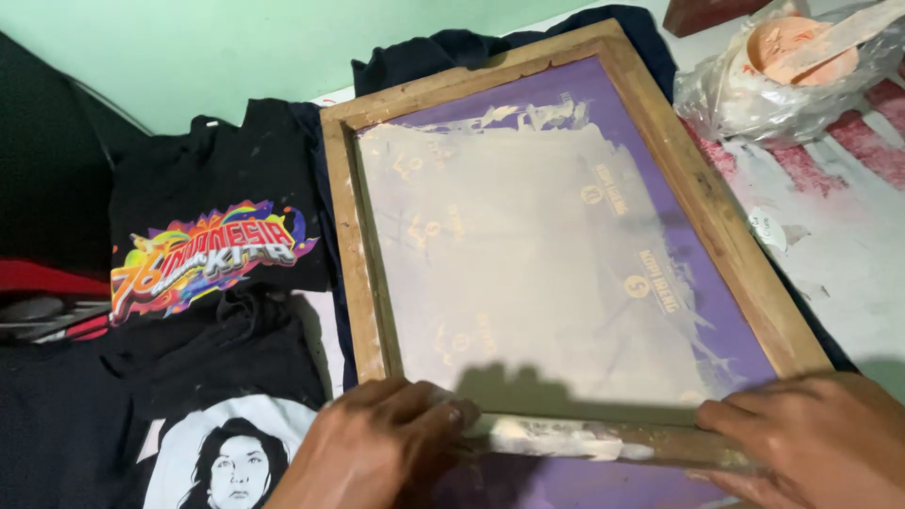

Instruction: The person scoops orange ink from a container and spreads it across a screen printing frame using a squeegee. They repeatedly pull the squeegee across the screen to transfer the ink onto a black t-shirt placed underneath.

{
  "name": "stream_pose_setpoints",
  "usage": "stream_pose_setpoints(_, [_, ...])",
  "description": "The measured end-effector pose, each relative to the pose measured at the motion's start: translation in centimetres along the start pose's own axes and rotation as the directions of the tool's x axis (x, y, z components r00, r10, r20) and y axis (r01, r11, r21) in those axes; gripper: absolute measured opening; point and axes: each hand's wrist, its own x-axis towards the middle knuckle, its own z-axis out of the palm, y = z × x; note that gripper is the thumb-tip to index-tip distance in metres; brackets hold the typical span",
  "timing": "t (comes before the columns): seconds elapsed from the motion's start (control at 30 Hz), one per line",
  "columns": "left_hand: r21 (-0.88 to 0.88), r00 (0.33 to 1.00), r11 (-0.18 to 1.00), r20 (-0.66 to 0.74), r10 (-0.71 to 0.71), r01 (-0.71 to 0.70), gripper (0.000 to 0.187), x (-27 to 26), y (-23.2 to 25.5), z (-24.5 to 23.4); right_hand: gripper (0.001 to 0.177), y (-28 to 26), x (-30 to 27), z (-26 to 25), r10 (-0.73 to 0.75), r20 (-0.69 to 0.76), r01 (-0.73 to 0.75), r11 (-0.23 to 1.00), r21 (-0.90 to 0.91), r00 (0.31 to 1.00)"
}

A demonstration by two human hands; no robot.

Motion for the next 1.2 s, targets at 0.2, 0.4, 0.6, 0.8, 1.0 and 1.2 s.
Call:
stream_pose_setpoints(0.2, [0.087,0.986,0.995,-0.162,-0.030,0.045,0.019,6.7,-2.6,-5.8,0.048,0.6,6.4,-9.5,0.274,-0.083,-0.277,0.961,-0.024,0.958])
stream_pose_setpoints(0.4, [0.238,0.961,0.968,-0.276,-0.015,0.084,0.024,13.1,-12.8,-5.1,0.023,0.9,16.2,-14.6,0.331,-0.103,-0.342,0.932,-0.119,0.938])
stream_pose_setpoints(0.6, [0.199,0.952,0.975,-0.304,-0.037,0.101,0.029,14.8,-17.4,-4.3,0.031,3.0,21.1,-12.1,0.271,-0.330,-0.344,0.920,-0.186,0.904])
stream_pose_setpoints(0.8, [0.187,0.958,0.979,-0.285,-0.025,0.081,0.036,13.7,-17.9,-3.6,0.034,2.8,21.1,-11.5,0.209,-0.308,-0.296,0.917,-0.267,0.928])
stream_pose_setpoints(1.0, [0.212,0.968,0.971,-0.246,-0.057,0.111,0.033,12.2,-15.8,-3.6,0.031,1.9,19.3,-11.4,0.181,-0.280,-0.261,0.922,-0.285,0.943])
stream_pose_setpoints(1.2, [0.155,0.972,0.984,-0.231,-0.049,0.086,0.027,9.8,-11.6,-3.3,0.030,0.4,15.8,-11.1,0.181,-0.219,-0.230,0.948,-0.222,0.959])
